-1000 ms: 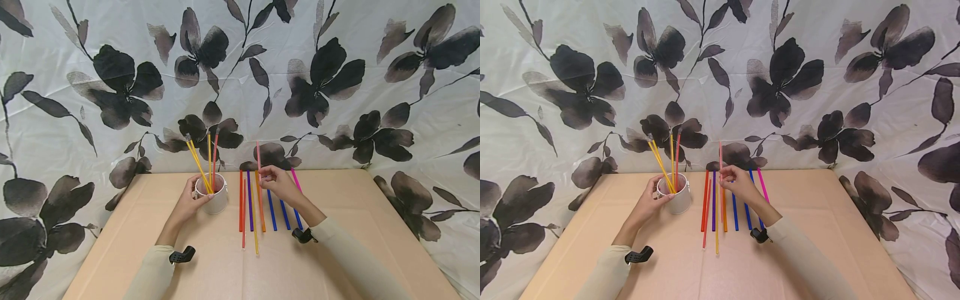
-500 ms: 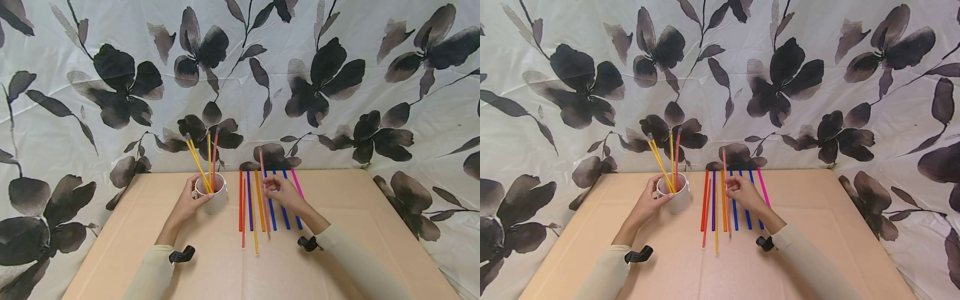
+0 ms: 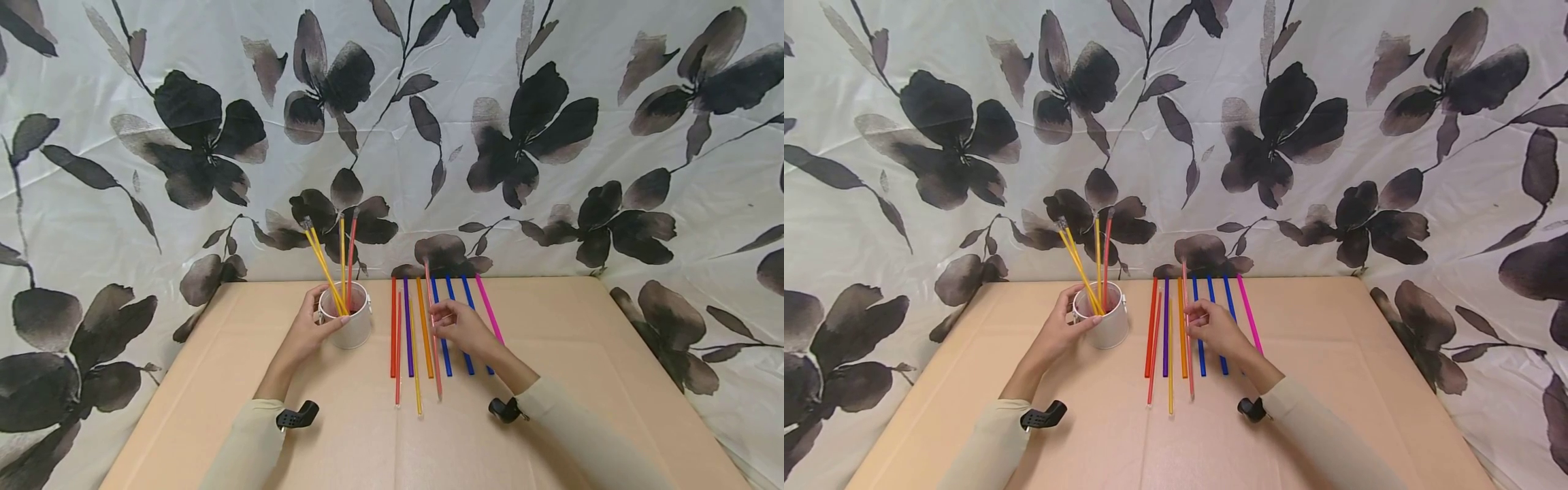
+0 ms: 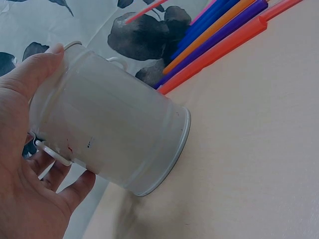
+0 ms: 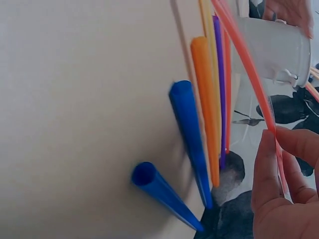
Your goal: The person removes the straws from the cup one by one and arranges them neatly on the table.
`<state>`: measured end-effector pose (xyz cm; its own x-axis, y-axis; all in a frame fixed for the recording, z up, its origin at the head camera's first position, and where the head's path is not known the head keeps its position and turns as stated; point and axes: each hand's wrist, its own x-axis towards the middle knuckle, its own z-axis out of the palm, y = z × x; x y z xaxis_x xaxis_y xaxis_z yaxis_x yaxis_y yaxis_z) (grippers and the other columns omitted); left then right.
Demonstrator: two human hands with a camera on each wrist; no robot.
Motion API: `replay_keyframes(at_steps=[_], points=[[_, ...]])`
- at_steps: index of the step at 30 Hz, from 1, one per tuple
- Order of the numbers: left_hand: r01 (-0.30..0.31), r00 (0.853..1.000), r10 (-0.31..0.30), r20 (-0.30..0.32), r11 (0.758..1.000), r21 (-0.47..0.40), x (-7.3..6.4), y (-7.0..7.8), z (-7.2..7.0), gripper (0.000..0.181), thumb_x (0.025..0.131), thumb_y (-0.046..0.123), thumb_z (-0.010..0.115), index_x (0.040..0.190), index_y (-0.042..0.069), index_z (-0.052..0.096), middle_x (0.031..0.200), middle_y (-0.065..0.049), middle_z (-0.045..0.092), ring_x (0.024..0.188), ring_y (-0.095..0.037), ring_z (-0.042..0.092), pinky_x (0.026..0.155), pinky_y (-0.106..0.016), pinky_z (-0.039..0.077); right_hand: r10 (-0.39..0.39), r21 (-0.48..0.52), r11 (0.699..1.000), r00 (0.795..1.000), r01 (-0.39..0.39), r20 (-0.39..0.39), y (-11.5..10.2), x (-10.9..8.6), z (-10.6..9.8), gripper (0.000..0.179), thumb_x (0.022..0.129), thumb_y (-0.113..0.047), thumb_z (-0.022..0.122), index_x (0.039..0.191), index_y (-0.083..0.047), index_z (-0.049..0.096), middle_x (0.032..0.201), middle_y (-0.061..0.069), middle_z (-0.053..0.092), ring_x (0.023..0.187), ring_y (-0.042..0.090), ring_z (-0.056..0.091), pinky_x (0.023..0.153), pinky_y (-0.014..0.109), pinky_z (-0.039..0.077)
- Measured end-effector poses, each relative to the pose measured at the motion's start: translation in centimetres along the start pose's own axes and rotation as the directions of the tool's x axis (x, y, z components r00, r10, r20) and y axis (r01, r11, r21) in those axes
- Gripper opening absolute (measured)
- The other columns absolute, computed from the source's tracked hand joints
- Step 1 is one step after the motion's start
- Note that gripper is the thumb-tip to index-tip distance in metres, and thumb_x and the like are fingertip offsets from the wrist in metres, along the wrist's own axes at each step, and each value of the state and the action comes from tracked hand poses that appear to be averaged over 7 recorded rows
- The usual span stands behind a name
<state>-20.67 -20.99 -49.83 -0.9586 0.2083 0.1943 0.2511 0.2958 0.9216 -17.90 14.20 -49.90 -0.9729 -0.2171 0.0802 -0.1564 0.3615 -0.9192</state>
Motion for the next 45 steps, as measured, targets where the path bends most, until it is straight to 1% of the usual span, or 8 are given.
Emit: replay_keyframes(at_steps=[7,13,16,17,24,27,37,45], points=[[-0.012,1.0,0.012,-0.007,1.0,0.002,-0.2,0.0,0.0,0.084,0.088,0.03,0.081,0.154,0.023,0.03,0.158,-0.01,0.035,0.152,-0.035,0.024,0.118,-0.068,0.021,0.04,-0.005,0.999,0.999,-0.04,0.018,0.6,-0.3,0.2,0.038,0.091,0.003,0.071,0.127,0.0,0.061,0.114,0.018,0.064,0.092,0.022,0.063,0.078,0.024,0.06],[-0.003,1.0,0.003,0.002,1.0,-0.002,-0.1,0.0,0.0,0.084,0.089,0.03,0.08,0.155,0.023,0.029,0.159,-0.009,0.034,0.152,-0.034,0.023,0.118,-0.069,0.019,0.069,-0.027,0.997,0.998,-0.069,0.014,0.9,-0.6,0.5,0.037,0.09,0.002,0.073,0.124,-0.002,0.063,0.11,0.011,0.064,0.09,0.021,0.062,0.076,0.024,0.059],[0.005,1.0,-0.005,0.008,1.0,-0.008,-0.1,0.2,0.0,0.085,0.09,0.027,0.08,0.156,0.022,0.027,0.161,-0.011,0.032,0.153,-0.036,0.022,0.119,-0.07,0.017,0.071,-0.032,0.997,0.997,-0.071,0.014,1.0,-0.7,0.6,0.036,0.089,0.003,0.073,0.124,-0.001,0.063,0.107,0.009,0.064,0.089,0.021,0.062,0.076,0.024,0.059],[0.009,1.0,-0.009,0.011,1.0,-0.01,-0.2,0.3,0.0,0.085,0.09,0.026,0.079,0.156,0.021,0.027,0.161,-0.012,0.031,0.153,-0.037,0.021,0.119,-0.07,0.017,0.074,-0.033,0.997,0.997,-0.073,0.016,1.0,-0.8,0.7,0.037,0.089,0.003,0.073,0.124,-0.001,0.063,0.107,0.009,0.064,0.089,0.021,0.062,0.076,0.024,0.059],[0.021,0.999,-0.021,0.037,1.0,-0.002,-1.3,3.2,-0.2,0.085,0.091,0.021,0.078,0.157,0.011,0.025,0.16,-0.019,0.031,0.151,-0.042,0.023,0.117,-0.071,0.019,0.089,-0.048,0.995,0.996,-0.087,0.028,1.1,-0.9,0.8,0.035,0.089,0.002,0.074,0.123,0.0,0.063,0.101,0.009,0.063,0.087,0.021,0.06,0.073,0.024,0.059],[0.022,0.999,-0.022,0.038,1.0,-0.003,-1.4,3.5,-0.2,0.084,0.091,0.021,0.078,0.157,0.011,0.026,0.159,-0.019,0.032,0.151,-0.042,0.022,0.118,-0.07,0.019,0.087,-0.064,0.994,0.996,-0.084,0.033,1.1,-0.9,0.8,0.035,0.089,0.002,0.074,0.121,0.0,0.063,0.1,0.009,0.063,0.086,0.019,0.059,0.071,0.023,0.058],[0.017,0.999,-0.017,0.033,1.0,-0.015,-1.4,3.4,-0.2,0.085,0.09,0.021,0.078,0.157,0.012,0.026,0.159,-0.017,0.032,0.151,-0.042,0.023,0.118,-0.069,0.019,0.067,-0.128,0.99,0.997,-0.061,0.041,1.3,-0.9,0.7,0.032,0.088,0.001,0.076,0.118,-0.001,0.065,0.095,0.007,0.063,0.083,0.018,0.059,0.067,0.023,0.054],[0.024,0.999,-0.023,0.032,0.999,-0.03,-1.3,3.3,-0.2,0.084,0.09,0.021,0.078,0.156,0.014,0.027,0.161,-0.017,0.03,0.153,-0.04,0.02,0.119,-0.068,0.017,0.082,-0.174,0.982,0.996,-0.075,0.038,1.3,-0.8,0.8,0.031,0.087,-0.002,0.078,0.116,-0.005,0.066,0.095,0.005,0.064,0.083,0.017,0.058,0.069,0.024,0.053]])
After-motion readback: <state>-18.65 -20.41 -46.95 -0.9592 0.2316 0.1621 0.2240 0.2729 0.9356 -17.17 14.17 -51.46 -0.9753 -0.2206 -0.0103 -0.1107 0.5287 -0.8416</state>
